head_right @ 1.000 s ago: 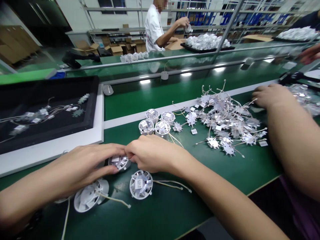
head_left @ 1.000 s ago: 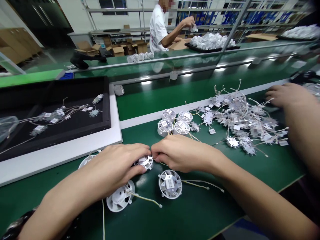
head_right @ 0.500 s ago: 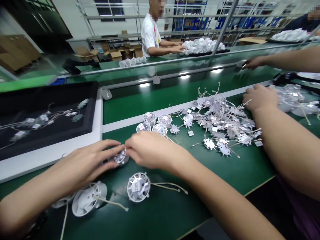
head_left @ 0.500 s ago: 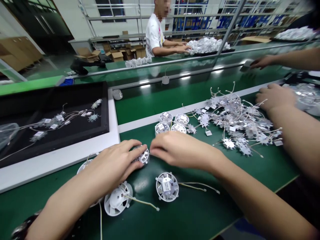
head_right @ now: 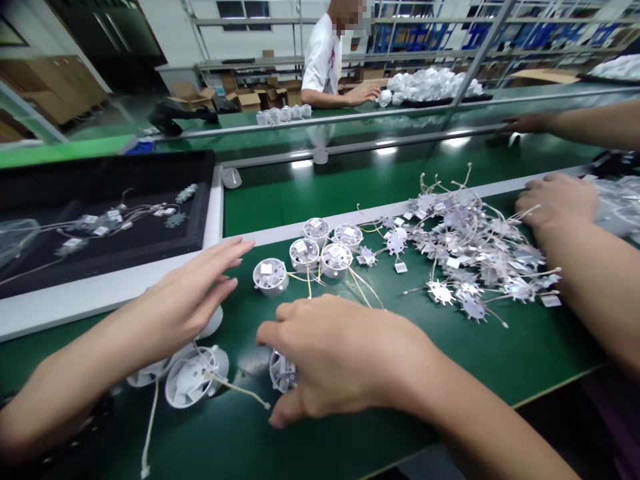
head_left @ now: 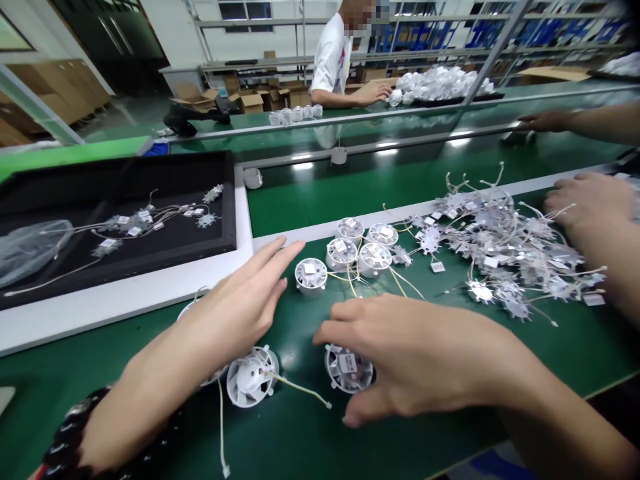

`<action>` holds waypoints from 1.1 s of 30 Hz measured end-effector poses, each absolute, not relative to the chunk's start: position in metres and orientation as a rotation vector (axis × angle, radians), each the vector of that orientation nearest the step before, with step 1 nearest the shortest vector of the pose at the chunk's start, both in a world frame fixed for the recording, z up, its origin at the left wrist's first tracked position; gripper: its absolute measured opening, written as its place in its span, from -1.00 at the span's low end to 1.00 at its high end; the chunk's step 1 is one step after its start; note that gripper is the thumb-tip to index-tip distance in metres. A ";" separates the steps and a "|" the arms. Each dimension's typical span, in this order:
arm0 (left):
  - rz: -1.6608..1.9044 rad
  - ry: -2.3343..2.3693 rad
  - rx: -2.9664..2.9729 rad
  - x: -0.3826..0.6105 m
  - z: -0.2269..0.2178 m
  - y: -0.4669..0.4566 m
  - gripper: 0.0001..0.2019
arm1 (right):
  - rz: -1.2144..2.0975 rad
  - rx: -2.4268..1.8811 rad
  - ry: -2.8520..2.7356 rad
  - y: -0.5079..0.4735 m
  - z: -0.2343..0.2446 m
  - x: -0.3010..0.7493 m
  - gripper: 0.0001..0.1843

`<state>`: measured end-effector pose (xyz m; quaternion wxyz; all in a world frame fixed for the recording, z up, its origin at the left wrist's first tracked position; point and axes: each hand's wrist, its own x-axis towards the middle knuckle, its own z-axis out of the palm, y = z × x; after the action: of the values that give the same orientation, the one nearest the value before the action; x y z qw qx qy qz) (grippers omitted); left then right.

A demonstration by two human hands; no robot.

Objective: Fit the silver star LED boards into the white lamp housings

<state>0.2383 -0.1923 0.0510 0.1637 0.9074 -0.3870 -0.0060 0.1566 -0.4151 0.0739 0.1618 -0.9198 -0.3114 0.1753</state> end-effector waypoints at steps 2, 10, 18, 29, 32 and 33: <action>0.062 -1.099 2.572 0.238 0.063 -0.189 -0.58 | 0.535 -2.671 -0.949 -0.410 0.072 0.151 -0.63; 0.092 -0.963 2.667 0.238 0.096 -0.177 -0.66 | 0.036 -2.749 -0.986 -0.401 0.052 0.172 -0.89; 0.078 -0.966 2.690 0.238 0.095 -0.176 -0.68 | -0.314 -2.644 -0.957 -0.372 0.033 0.164 -0.66; -0.265 -1.184 2.791 0.228 0.093 -0.181 -0.73 | 0.423 -2.573 -0.854 -0.400 0.059 0.174 -0.75; -0.533 -1.369 2.652 0.220 0.086 -0.186 -0.80 | 0.495 -2.597 -0.730 -0.420 0.062 0.180 -0.78; -0.592 -1.422 2.606 0.217 0.083 -0.189 -0.78 | 0.547 -2.589 -0.711 -0.424 0.062 0.180 -0.78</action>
<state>0.2175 -0.1892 0.0826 0.0572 0.8595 -0.4688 -0.1952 0.1804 -0.4238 0.0624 0.1994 -0.9260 -0.2541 0.1955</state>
